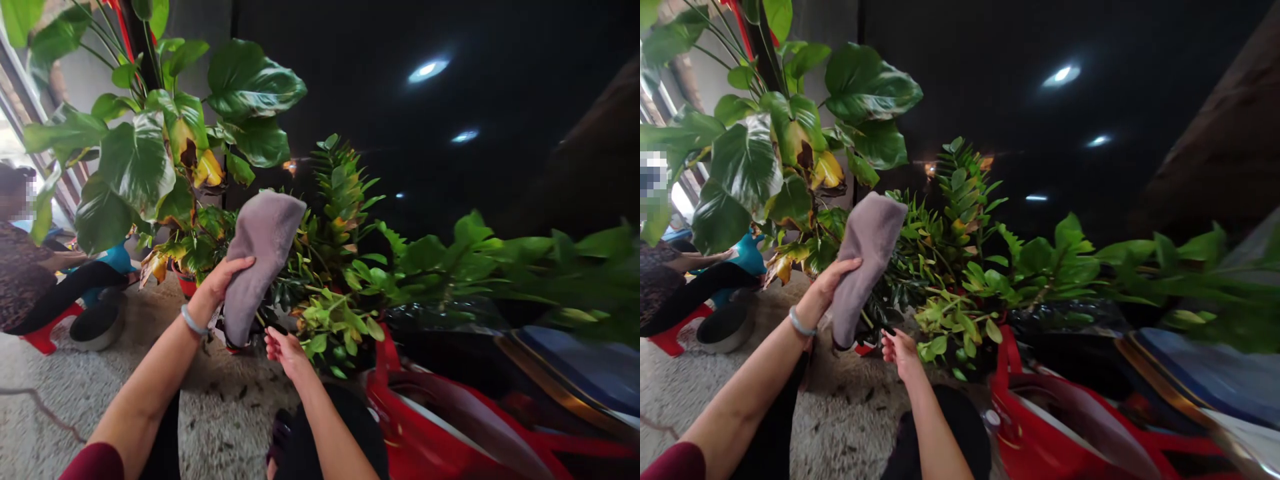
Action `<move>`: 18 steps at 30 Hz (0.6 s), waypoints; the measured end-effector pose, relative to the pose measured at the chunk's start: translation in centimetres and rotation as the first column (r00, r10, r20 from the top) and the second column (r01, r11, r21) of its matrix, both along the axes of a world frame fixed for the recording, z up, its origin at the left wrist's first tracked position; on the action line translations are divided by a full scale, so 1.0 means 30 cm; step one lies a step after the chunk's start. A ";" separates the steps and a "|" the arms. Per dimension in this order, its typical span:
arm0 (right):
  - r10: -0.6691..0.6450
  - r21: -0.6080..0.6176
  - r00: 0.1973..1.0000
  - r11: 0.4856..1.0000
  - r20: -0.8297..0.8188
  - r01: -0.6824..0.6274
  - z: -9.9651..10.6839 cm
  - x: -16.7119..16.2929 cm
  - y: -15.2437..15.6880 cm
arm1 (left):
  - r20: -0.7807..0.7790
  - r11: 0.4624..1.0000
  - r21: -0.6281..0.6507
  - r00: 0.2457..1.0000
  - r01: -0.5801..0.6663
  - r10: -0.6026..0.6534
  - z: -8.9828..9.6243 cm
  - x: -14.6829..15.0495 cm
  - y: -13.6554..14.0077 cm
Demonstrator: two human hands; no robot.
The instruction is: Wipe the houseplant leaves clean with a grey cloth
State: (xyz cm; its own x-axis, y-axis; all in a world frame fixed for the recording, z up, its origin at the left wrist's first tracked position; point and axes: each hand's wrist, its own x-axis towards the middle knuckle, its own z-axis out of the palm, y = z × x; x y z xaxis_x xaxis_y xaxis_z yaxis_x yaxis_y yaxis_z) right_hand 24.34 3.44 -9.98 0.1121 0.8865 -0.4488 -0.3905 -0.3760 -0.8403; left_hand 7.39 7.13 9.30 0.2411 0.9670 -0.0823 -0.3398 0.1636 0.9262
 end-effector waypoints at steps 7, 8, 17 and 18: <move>0.014 -0.032 1.000 0.999 0.012 -0.014 -0.018 0.006 0.010 | -0.426 0.931 -0.121 0.829 0.345 -0.363 -0.308 -0.127 -0.079; 0.012 -0.035 1.000 0.999 0.017 -0.011 -0.021 0.009 0.010 | -0.436 0.913 -0.137 0.804 0.385 -0.405 -0.317 -0.167 -0.107; 0.037 -0.004 0.999 0.999 0.016 -0.037 0.001 0.004 0.008 | 0.080 0.993 0.034 0.990 -0.115 0.112 -0.028 -0.222 -0.068; 0.035 -0.003 0.999 0.999 0.015 -0.035 0.004 0.002 0.008 | 0.108 0.985 -0.012 0.979 -0.171 0.172 -0.028 -0.219 -0.047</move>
